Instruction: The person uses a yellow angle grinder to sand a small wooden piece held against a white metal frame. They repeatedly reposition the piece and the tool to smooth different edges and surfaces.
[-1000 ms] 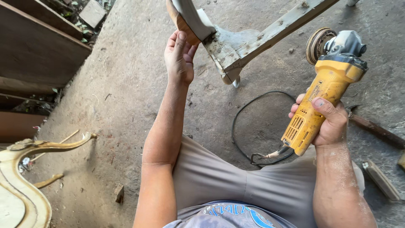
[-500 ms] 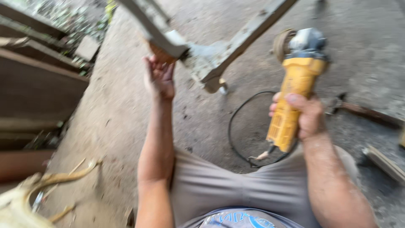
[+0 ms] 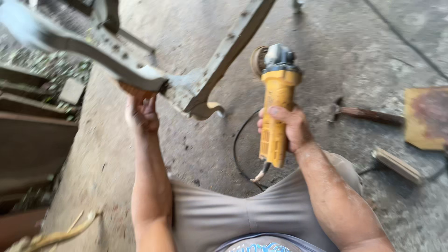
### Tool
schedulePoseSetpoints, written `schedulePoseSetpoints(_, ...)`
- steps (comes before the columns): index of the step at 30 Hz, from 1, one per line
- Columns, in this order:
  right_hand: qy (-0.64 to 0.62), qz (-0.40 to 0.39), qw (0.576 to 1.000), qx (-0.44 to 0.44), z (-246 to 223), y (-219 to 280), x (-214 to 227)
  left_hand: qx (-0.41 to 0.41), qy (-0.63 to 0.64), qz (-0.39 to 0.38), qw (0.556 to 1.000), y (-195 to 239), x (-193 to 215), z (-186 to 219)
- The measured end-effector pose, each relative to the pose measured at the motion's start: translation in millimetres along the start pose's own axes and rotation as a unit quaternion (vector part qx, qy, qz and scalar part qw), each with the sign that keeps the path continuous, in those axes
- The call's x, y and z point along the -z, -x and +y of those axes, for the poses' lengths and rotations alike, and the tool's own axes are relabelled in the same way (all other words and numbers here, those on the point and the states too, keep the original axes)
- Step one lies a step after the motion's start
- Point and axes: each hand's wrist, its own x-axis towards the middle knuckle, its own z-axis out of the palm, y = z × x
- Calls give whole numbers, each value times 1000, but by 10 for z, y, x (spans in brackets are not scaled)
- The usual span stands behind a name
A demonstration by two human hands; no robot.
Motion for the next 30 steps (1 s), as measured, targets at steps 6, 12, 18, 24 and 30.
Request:
schedulePoseSetpoints(6, -57, -26, 998, -7, -58, -6, 114, -11, 11, 64, 998, -49, 334, -96)
schedulePoseSetpoints(12, -67, -42, 997, 17, -111, 42, 106, -18, -9, 63, 998, -25, 197, -90)
schedulePoseSetpoints(18, -85, -37, 996, 11, -121, 61, 123, -19, -20, 83, 996, 19, -16, -4)
schedulePoseSetpoints(24, -117, -35, 993, 4, -121, 36, 140, -27, -87, 98, 991, 78, -166, 163)
schedulePoseSetpoints(30, -141, -26, 990, 0, -150, 76, 135, -19, -101, 89, 991, 98, -314, 330)
